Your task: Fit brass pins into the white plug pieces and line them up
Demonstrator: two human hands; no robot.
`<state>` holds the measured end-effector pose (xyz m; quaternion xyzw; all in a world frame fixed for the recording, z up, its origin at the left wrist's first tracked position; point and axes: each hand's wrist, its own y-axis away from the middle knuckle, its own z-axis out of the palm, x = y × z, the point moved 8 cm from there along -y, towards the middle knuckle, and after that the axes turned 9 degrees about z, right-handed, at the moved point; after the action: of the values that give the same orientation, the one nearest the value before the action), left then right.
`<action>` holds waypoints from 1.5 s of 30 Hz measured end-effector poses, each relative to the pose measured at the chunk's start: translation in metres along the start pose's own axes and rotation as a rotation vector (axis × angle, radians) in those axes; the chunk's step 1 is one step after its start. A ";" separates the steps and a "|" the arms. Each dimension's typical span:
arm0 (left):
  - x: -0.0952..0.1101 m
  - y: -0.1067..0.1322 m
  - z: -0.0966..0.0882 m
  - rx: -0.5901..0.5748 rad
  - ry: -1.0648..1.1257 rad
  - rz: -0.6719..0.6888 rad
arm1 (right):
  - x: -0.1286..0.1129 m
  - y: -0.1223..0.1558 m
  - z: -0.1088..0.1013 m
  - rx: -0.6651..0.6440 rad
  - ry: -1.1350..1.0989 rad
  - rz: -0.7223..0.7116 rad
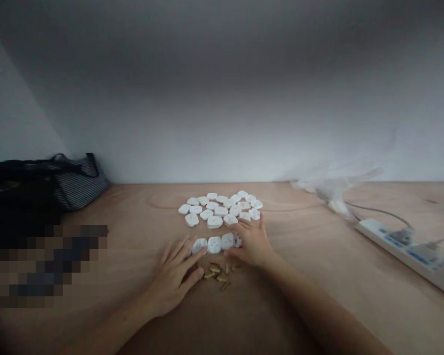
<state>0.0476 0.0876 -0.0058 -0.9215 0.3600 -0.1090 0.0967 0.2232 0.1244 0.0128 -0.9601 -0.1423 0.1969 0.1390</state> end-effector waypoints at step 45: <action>0.053 0.005 -0.021 0.052 0.170 0.465 | -0.005 0.057 -0.009 -0.244 -0.297 -0.121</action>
<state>0.0766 0.0450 0.0203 -0.7985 0.5665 -0.1699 0.1122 0.2348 0.0686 0.0038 -0.9199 -0.2413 0.3088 0.0109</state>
